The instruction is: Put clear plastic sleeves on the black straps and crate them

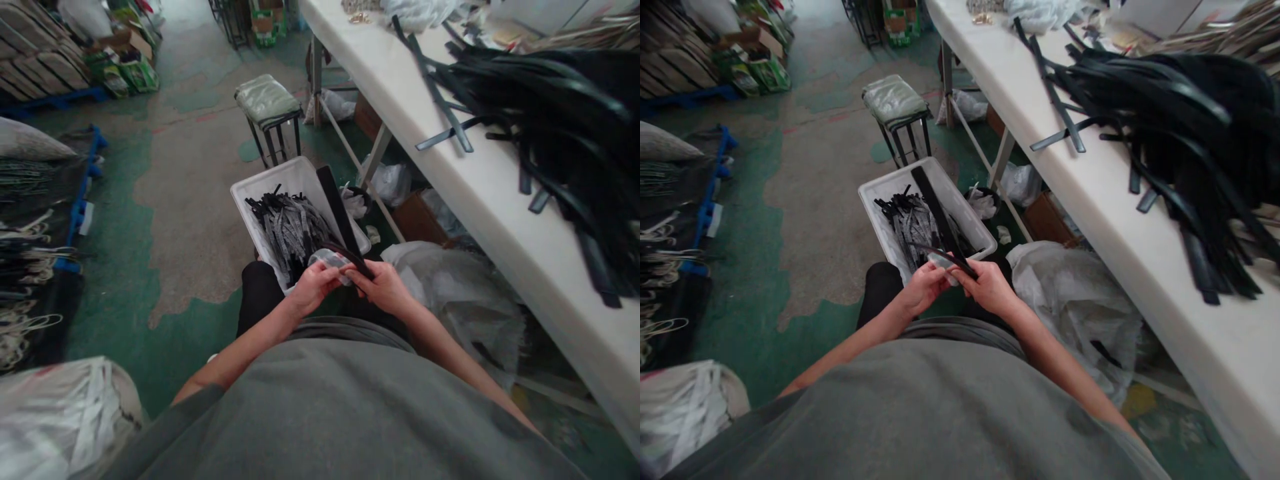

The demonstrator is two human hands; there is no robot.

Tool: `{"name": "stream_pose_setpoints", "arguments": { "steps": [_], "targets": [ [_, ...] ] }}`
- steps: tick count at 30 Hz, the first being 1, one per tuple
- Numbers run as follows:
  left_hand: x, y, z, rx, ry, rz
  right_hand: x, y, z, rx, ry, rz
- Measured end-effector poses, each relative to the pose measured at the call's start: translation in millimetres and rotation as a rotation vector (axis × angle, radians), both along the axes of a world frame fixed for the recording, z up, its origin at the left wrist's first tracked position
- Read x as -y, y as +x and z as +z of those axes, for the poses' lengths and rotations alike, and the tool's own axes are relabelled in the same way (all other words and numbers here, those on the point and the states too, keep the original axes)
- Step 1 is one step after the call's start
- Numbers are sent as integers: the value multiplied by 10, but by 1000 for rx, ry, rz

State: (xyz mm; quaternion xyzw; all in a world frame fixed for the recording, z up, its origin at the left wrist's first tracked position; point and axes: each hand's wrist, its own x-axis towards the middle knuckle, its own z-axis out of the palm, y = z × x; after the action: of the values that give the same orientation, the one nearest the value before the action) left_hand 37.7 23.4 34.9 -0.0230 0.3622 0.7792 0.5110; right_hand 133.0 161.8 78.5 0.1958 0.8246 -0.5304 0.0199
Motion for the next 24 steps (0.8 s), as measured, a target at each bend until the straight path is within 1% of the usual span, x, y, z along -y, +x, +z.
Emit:
{"name": "stream_pose_setpoints", "arguments": {
  "steps": [1, 3, 6, 9, 11, 12, 14, 16, 18, 21, 24],
  "targets": [
    [16, -83, -1, 21, 21, 43, -15, 38, -14, 28, -3, -7],
    [57, -343, -9, 76, 25, 180, -52, 162, -52, 105, -39, -7],
    [124, -891, -12, 101, -30, 448, -105, 416, -169, 219, -98, 7],
    [193, -1392, 24, 46, -72, 691, -132, 625, -350, 259, -126, 28],
    [231, -1561, 48, -49, -91, 788, -127, 678, -446, 276, -161, 54],
    [245, -1579, 48, -122, -103, 800, -117, 672, -466, 285, -185, 57],
    [259, -1493, 15, -309, -136, 738, -87, 599, -429, 290, -237, 26],
    [269, -1286, -52, -497, -187, 588, -59, 457, -297, 265, -285, -38],
    [288, -1035, -124, -636, -247, 403, -55, 261, -125, 189, -339, -109],
    [332, -721, -203, -754, -322, 182, -116, -75, 67, -12, -486, -177],
    [365, -547, -264, -828, -382, 18, -219, -354, 130, -153, -635, -171]
  ]
}}
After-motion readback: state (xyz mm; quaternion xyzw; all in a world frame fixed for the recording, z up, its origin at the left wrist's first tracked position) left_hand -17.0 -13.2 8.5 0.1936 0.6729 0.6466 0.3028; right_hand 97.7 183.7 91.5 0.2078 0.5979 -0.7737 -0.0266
